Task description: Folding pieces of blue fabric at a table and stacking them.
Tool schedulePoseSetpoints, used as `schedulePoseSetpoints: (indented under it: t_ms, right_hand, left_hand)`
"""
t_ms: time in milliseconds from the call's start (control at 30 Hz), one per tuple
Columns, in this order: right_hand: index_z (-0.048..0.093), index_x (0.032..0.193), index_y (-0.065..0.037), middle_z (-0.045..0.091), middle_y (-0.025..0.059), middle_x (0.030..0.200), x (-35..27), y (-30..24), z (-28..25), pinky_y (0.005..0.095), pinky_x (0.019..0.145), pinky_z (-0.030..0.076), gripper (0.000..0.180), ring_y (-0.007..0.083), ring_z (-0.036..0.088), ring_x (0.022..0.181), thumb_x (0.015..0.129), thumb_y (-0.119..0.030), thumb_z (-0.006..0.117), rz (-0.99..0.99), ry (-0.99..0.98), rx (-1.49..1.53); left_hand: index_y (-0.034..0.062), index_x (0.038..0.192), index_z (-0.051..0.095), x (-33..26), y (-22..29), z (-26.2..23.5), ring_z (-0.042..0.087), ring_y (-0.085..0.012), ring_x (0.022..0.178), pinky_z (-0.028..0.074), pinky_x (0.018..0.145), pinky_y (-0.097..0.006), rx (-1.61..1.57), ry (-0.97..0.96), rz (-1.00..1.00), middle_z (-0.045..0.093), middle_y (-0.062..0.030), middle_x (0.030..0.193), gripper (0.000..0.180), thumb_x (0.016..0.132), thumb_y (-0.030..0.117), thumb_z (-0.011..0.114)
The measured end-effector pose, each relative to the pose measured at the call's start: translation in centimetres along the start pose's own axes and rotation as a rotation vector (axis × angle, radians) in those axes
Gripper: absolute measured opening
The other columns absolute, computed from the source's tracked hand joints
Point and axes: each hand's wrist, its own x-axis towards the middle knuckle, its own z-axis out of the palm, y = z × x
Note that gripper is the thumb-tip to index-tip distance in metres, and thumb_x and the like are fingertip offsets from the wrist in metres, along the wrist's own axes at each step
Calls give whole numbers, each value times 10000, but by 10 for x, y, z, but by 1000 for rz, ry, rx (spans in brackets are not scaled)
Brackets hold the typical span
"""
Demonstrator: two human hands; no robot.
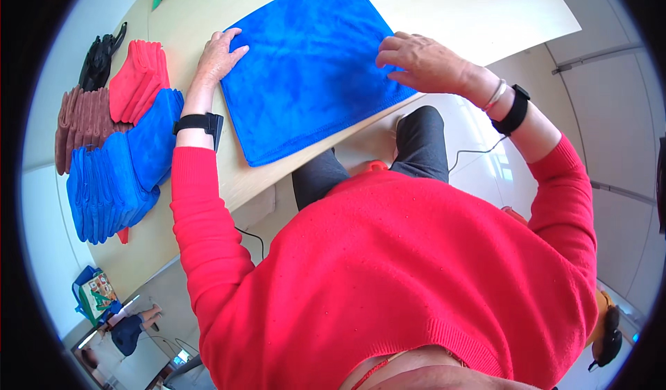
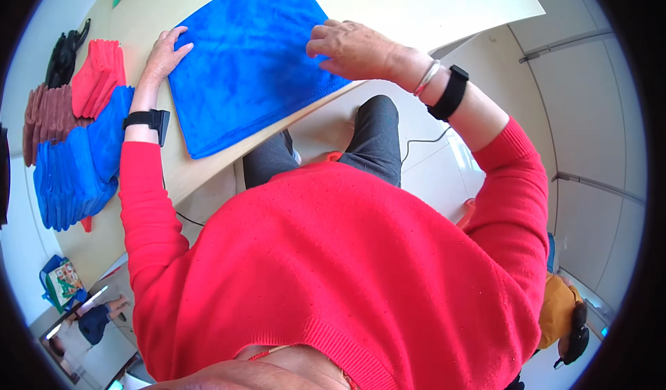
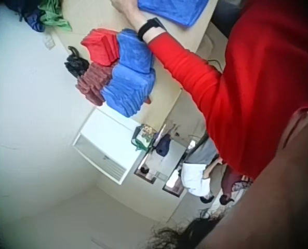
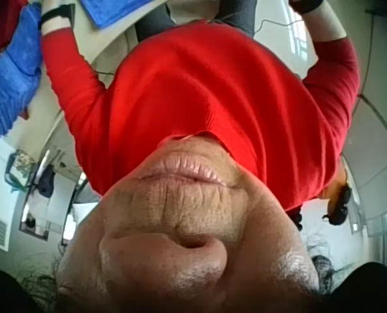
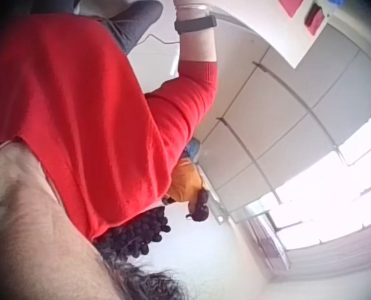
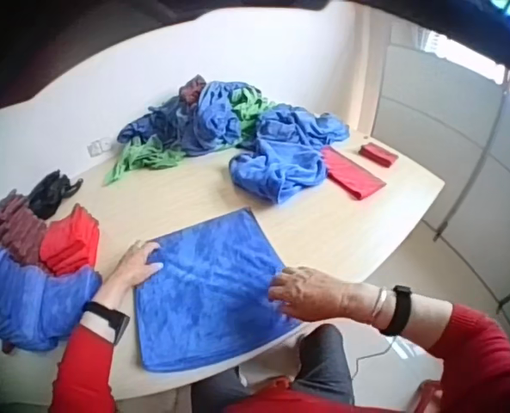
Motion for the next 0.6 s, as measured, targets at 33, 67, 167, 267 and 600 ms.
schedulePoseSetpoints:
  t_ms: [33, 67, 167, 267, 600]
  right_hand:
    - [606, 992, -87, 575, 94, 973, 1, 0, 5, 362, 797, 488, 147, 251, 563, 943, 864, -153, 577, -33, 89, -103]
    - [606, 992, -87, 575, 94, 973, -5, 4, 4, 362, 797, 488, 147, 251, 563, 943, 864, -153, 577, -23, 88, -100]
    - [602, 972, -78, 580, 90, 981, -25, 11, -4, 363, 776, 502, 121, 264, 573, 908, 881, -140, 553, 144, -64, -34]
    - [595, 975, -81, 576, 92, 992, -35, 0, 7, 362, 797, 501, 115, 269, 574, 918, 884, -137, 552, 95, 142, -37]
    - [579, 1015, -109, 565, 81, 1037, -30, -30, 19, 347, 843, 501, 141, 264, 573, 973, 876, -133, 582, 11, 261, -19]
  left_hand:
    - [131, 1217, 538, -6, 4, -4, 519, -327, 1049, 439, 911, -388, 56, 22, 23, 535, -146, 1103, 470, 788, 259, 682]
    - [131, 1217, 538, -13, 24, -10, 519, -327, 1049, 439, 911, -388, 53, 16, 31, 535, -146, 1103, 470, 788, 259, 682]
    - [114, 1206, 534, -61, 93, -26, 508, -327, 1051, 432, 908, -392, 86, 103, 272, 538, -135, 1073, 466, 779, 225, 684]
    - [107, 1153, 562, -114, 144, -31, 514, -320, 1017, 437, 873, -394, -149, -109, 325, 535, -119, 1053, 416, 765, 184, 691]
    - [86, 985, 616, -181, 181, -37, 550, -259, 889, 454, 758, -365, -142, -64, 279, 546, -91, 914, 279, 720, 98, 702]
